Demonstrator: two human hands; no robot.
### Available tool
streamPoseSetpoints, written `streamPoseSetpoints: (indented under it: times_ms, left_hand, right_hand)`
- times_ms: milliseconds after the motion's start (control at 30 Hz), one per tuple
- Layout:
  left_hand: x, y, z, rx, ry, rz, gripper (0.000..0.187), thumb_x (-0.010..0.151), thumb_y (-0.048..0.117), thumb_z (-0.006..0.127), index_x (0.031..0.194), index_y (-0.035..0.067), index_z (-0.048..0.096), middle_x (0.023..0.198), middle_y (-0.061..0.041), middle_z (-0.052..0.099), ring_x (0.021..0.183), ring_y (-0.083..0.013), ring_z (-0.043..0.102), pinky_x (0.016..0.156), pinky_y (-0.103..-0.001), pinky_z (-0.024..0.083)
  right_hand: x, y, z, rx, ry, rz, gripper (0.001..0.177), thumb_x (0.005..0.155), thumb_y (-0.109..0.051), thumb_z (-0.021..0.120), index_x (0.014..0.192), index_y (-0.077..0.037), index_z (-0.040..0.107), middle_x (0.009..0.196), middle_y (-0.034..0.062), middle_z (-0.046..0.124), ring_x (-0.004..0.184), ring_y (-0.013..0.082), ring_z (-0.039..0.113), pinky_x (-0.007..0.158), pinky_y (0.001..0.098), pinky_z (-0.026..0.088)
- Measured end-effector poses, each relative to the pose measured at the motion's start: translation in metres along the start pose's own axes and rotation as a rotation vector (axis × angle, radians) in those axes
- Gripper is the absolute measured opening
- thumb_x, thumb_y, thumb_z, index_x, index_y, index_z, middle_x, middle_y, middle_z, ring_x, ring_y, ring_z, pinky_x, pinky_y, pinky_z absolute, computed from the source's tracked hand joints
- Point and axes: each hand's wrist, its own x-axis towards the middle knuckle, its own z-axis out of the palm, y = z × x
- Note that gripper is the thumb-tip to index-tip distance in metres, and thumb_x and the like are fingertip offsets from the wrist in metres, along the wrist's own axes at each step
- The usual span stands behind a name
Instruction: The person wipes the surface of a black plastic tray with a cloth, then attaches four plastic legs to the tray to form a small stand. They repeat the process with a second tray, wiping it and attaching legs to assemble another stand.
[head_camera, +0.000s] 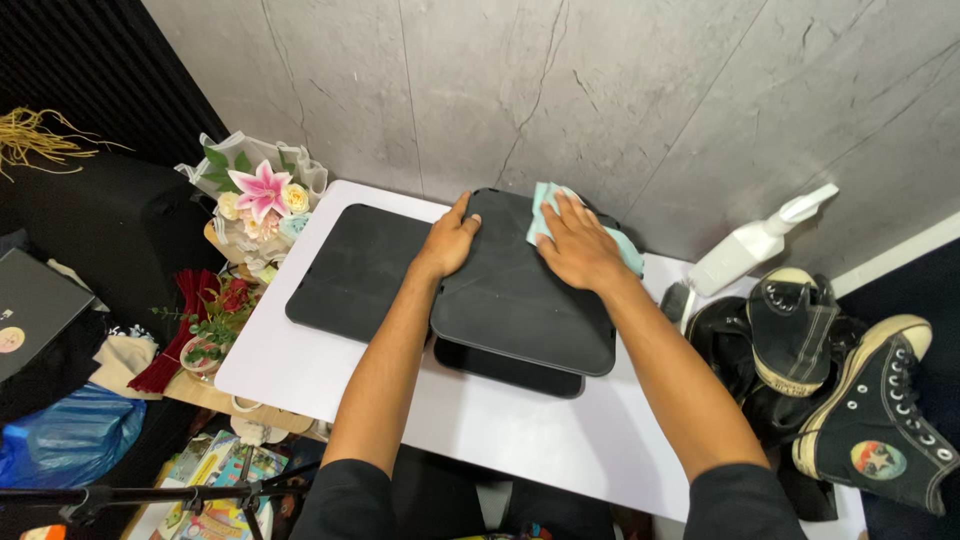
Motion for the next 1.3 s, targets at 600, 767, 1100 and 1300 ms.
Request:
streamPoseSetpoints:
  times_ms: [600,767,1100,1300]
  left_hand:
    - [0.000,-0.002,0.000,-0.020,-0.007,-0.014,0.062,0.103,0.031,0.046,0.159,0.012,0.031,0.153,-0.021,0.049,0.143,-0.0337,0.046,0.117,-0.039,0.034]
    - [-0.004,0.004,-0.001,-0.005,0.000,-0.032,0.062,0.102,0.032,0.046,0.160,0.014,0.031,0.151,-0.020,0.053,0.142,-0.0336,0.049,0.118,-0.040,0.037]
    - [0.003,-0.010,0.000,0.050,0.018,0.022,0.062,0.103,0.031,0.046,0.159,0.011,0.032,0.152,-0.022,0.051,0.142,-0.0348,0.048,0.117,-0.040,0.037]
    - [-0.003,-0.003,0.000,0.014,-0.011,-0.020,0.063,0.103,0.031,0.044,0.160,0.011,0.029,0.150,-0.021,0.052,0.141,-0.0342,0.049,0.116,-0.040,0.037]
  right_hand:
    - [-0.104,-0.015,-0.016,-0.036,-0.222,-0.087,0.068,0.103,-0.044,0.038,0.161,-0.013,0.023,0.169,0.0161,0.010,0.155,0.0327,0.009,0.125,0.0428,0.011]
    - [-0.050,0.034,-0.008,-0.065,-0.018,0.069,0.067,0.105,-0.044,0.037,0.159,-0.007,0.027,0.168,0.0202,0.015,0.156,0.0352,0.013,0.125,0.0449,0.014]
    - [-0.086,-0.088,0.009,0.032,-0.196,-0.286,0.068,0.104,-0.040,0.036,0.159,-0.004,0.021,0.169,0.0208,0.011,0.156,0.0327,0.007,0.124,0.0442,0.007]
    - [-0.101,-0.054,-0.006,0.014,-0.195,-0.263,0.067,0.105,-0.043,0.037,0.161,-0.008,0.022,0.169,0.0180,0.011,0.157,0.0315,0.008,0.126,0.0450,0.009]
